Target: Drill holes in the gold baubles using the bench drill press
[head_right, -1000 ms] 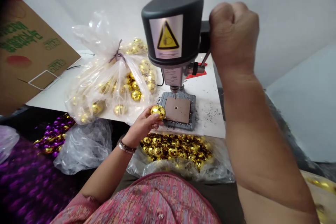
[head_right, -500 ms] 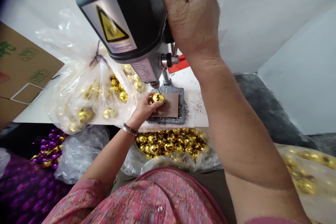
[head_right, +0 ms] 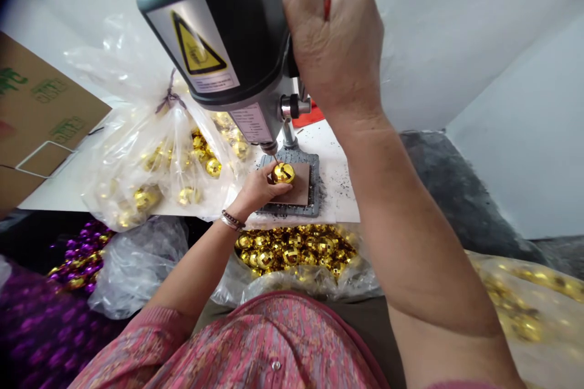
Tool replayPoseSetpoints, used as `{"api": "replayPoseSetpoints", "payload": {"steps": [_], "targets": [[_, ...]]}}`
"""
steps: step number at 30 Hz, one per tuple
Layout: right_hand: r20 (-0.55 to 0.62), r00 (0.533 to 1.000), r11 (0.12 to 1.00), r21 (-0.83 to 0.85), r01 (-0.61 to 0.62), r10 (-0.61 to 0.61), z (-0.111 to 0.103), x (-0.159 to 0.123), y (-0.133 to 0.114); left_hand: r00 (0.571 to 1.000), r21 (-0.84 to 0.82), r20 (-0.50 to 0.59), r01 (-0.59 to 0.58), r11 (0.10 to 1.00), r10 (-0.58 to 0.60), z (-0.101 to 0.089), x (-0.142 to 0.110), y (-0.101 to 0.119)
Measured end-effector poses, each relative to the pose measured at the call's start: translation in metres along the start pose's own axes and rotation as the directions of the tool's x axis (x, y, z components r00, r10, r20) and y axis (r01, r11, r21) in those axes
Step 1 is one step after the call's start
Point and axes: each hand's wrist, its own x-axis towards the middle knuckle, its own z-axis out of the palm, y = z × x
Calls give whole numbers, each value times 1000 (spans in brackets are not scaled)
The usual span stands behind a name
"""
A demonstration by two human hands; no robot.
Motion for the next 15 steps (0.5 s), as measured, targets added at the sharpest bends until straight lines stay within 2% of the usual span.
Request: {"api": "replayPoseSetpoints", "payload": {"steps": [3, 5, 7, 10, 15], "targets": [[-24, 997, 997, -34, 76, -77, -9, -20, 0, 1000, -32, -13, 5, 999, -6, 2, -1, -2], [-34, 985, 984, -56, 169, -171, -16, -38, 6, 1000, -43, -14, 4, 999, -4, 4, -1, -4], [-23, 955, 953, -86, 292, -295, -22, -57, 16, 1000, -59, -16, -4, 998, 3, 5, -1, -5], [18, 899, 875, -220, 431, -438, -28, -80, 34, 1000, -69, -15, -26, 997, 25, 6, 0, -8], [43, 865, 795, -373, 477, -499, -27, -96, 56, 998, -65, 10, -67, 996, 68, 7, 1, -10]]}}
